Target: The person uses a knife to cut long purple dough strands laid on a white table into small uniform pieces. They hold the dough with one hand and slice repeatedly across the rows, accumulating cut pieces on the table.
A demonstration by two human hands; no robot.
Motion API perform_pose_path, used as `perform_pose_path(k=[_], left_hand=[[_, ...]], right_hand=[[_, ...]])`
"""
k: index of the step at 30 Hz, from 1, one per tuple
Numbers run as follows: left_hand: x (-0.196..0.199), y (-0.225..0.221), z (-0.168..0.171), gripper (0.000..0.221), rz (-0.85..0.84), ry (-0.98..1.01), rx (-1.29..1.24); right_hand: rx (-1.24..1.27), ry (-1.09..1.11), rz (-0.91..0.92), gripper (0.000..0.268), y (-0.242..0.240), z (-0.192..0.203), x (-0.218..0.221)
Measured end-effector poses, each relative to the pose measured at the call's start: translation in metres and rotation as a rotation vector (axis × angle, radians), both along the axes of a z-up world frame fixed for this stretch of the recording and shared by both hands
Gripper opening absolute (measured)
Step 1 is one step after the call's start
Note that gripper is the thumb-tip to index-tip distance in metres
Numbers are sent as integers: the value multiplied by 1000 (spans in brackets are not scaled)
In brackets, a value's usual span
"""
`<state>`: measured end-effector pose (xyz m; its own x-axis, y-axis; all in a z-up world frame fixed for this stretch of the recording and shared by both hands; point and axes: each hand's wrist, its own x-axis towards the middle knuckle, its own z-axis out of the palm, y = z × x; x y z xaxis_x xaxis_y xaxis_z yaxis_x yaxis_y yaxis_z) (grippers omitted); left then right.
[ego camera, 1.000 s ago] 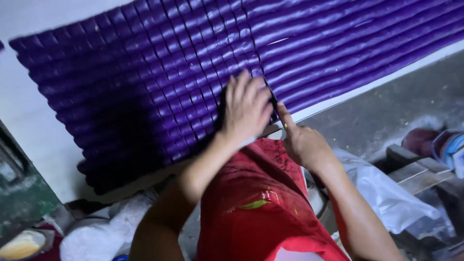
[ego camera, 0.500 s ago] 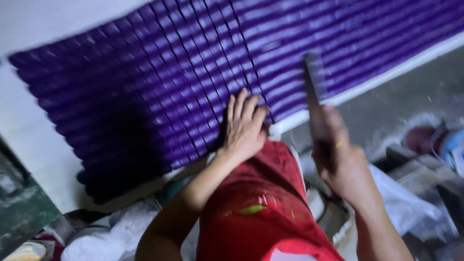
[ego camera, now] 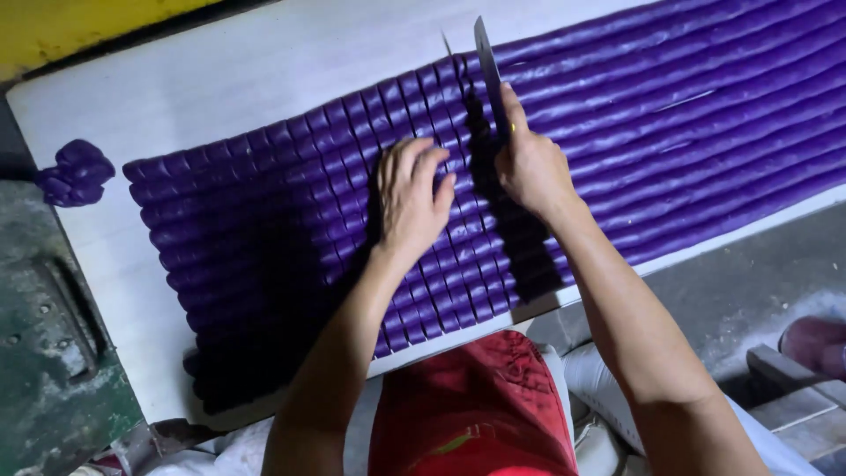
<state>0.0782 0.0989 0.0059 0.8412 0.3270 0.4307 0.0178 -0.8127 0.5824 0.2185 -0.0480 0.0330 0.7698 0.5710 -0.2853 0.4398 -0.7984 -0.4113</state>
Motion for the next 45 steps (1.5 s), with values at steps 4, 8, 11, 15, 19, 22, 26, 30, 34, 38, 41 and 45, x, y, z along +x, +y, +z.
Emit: perform_pose_path(k=[4,8,11,15,19,22,26,30,34,38,41,45], left_hand=[[39,19,-13,28,5,-30,8],[90,36,-27,35,-13,42,16],[132,46,-42,47,-21,154,24],[166,52,-70,42,-38,258,56],[160,51,-73,37,-17,193,121],[161,53,-68,38,-18,159,99],[159,52,-67,31,-6,148,63],[156,52,-65,29,-8,72,112],[109,20,-35,39,-21,39,97],[69,-17,-37,41,-117,182,46],[65,-23,-41,48,-101,189,62],[67,-22,-47,42,-72,159,79]], right_hand=[[-32,40,-11,91,10,0,3],[-64,69,-19,92,15,0,5],[-99,100,-20,93,19,7,6],[-193,107,34,93,26,19,10],[-211,177,47,95,55,29,34],[-229,201,6,88,67,43,39],[-279,242,82,94,11,42,-1],[-232,195,139,95,-30,15,-18],[-433,343,-30,96,3,63,-28],[-398,255,51,93,-8,44,-28],[-359,260,67,92,-20,48,-38],[-496,296,104,97,-72,48,-85]])
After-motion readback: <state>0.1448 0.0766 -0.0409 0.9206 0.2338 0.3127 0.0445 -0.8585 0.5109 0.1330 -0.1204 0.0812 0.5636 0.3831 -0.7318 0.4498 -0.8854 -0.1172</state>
